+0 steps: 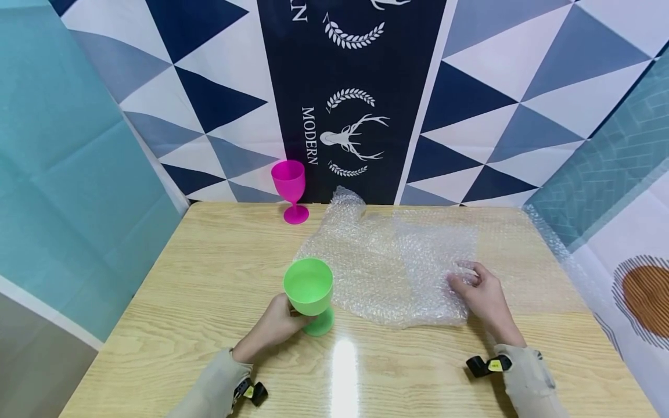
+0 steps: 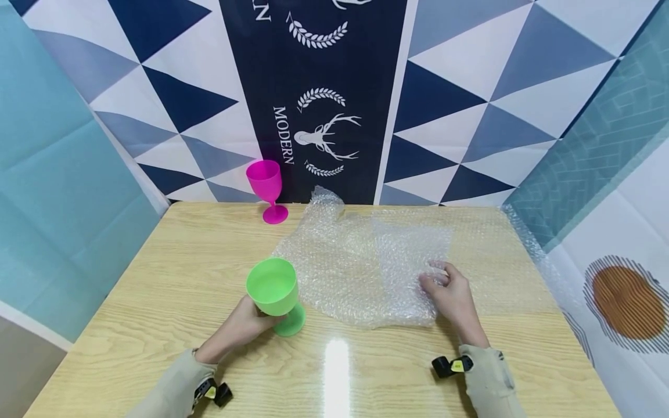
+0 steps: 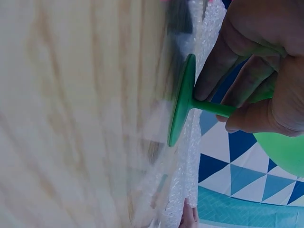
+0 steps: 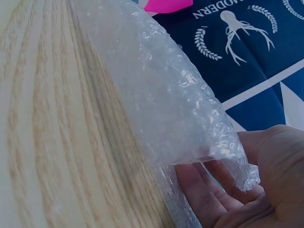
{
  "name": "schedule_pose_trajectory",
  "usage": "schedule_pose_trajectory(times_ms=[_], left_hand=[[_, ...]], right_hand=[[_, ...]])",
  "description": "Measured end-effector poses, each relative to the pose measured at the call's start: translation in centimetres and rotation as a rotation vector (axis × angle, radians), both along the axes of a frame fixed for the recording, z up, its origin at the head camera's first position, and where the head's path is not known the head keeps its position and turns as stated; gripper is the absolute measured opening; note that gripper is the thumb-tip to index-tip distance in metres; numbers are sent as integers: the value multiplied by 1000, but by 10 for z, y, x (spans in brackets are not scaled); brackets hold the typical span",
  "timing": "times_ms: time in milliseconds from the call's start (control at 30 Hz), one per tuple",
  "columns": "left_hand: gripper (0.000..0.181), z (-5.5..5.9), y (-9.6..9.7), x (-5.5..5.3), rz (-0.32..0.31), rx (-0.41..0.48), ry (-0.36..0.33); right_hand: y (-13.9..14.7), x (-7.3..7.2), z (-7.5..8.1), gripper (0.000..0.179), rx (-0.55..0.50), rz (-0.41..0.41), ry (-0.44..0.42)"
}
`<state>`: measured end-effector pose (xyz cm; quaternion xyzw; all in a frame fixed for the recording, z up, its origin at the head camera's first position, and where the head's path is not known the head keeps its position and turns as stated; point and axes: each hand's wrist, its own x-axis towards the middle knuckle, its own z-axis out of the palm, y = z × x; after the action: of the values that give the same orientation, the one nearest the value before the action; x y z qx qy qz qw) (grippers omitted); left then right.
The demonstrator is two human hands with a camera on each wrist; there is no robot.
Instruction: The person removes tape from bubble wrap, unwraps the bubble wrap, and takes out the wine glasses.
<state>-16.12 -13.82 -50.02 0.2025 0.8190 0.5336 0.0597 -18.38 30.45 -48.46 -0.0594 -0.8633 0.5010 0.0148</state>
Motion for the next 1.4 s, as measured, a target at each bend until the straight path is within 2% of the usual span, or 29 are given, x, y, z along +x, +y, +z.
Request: schedule_pose_trajectory(times_ms=[300, 767, 1100, 1400], left_hand=[[43, -1, -1, 0, 7, 12, -21], [38, 0, -6, -1, -6, 20, 13], [37, 8, -11, 0, 52, -5, -25], [40, 5, -20, -5, 79, 8, -13]], right_hand=[[-1, 0, 0, 62, 63, 0, -59], [-1, 2, 1, 66, 119, 17, -107], [0, 3, 1, 69, 139, 24, -113], [1, 3, 2, 71, 121, 26, -133]])
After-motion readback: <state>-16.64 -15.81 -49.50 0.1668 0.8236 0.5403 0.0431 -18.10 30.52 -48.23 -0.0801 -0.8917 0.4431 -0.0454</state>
